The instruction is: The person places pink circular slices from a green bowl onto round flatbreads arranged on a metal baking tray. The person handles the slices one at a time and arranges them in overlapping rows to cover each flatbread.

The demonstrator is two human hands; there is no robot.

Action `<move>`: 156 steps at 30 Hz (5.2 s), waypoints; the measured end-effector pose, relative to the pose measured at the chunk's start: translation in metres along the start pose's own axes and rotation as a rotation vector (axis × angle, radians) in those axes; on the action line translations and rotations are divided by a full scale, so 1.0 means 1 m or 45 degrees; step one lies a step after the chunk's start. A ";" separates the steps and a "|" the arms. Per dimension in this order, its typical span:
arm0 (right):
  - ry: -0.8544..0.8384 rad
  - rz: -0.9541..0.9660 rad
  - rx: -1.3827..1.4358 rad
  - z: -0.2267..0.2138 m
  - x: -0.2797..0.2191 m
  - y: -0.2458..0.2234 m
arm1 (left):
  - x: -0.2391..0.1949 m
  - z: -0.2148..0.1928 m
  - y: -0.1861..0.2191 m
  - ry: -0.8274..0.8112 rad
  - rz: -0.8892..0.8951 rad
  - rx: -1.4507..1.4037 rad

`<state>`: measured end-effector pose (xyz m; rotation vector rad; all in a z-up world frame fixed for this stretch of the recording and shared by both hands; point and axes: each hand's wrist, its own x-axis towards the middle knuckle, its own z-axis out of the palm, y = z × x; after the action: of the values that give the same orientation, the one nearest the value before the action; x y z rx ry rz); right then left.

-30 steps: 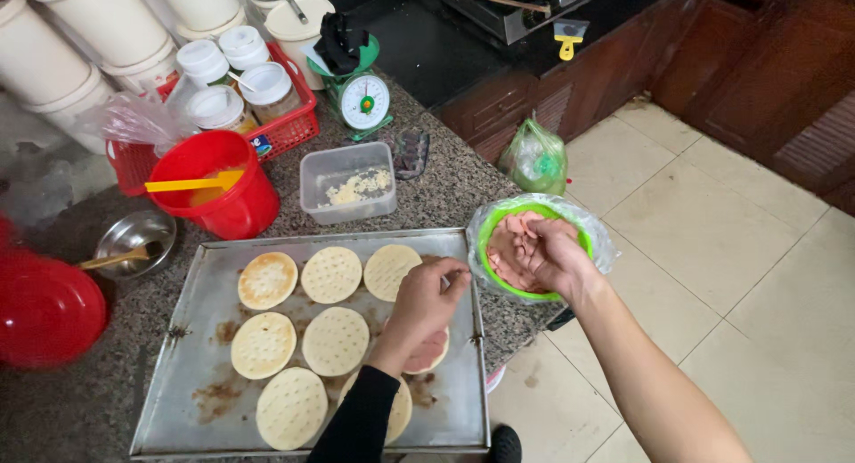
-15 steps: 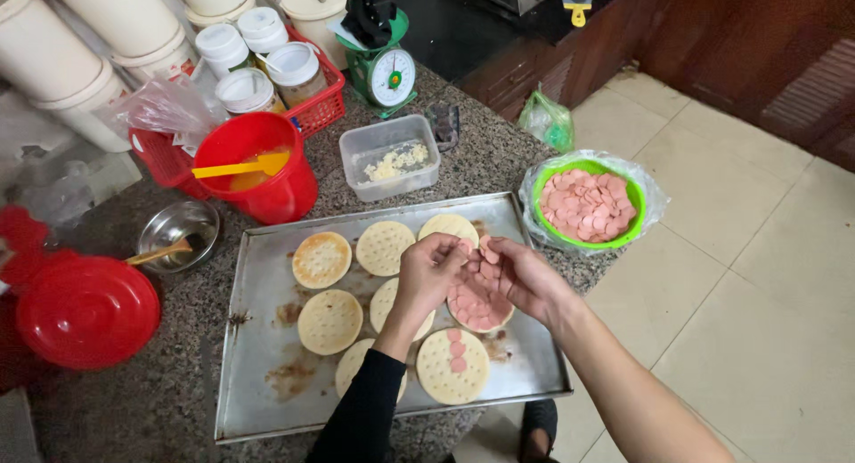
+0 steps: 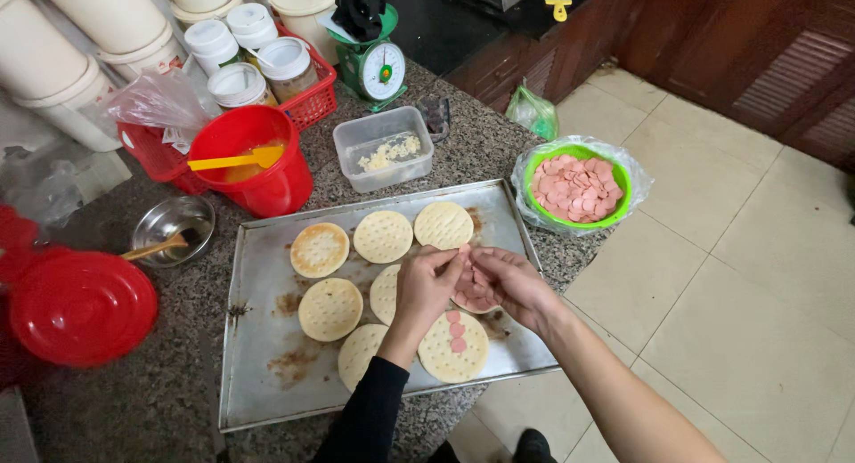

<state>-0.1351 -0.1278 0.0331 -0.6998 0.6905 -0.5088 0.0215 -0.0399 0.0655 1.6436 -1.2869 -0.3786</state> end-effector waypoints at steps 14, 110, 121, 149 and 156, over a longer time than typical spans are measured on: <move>0.002 0.015 -0.709 -0.055 -0.005 0.012 | -0.046 0.013 0.012 -0.204 -0.507 -0.057; 0.311 0.217 -0.267 -0.042 -0.026 0.048 | -0.092 0.014 -0.098 -0.211 -0.244 0.367; 0.398 0.134 -0.273 -0.059 -0.032 0.058 | -0.080 0.035 -0.103 -0.291 -0.250 0.552; 0.102 0.337 -0.292 -0.018 -0.025 0.052 | -0.075 0.006 -0.031 -0.190 0.149 0.389; 0.218 0.409 -0.225 -0.019 -0.015 0.059 | -0.086 0.000 -0.028 -0.206 0.333 0.536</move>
<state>-0.1478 -0.0872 -0.0140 -0.6981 0.9977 -0.2142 0.0036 0.0339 0.0160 1.7813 -1.7713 -0.0826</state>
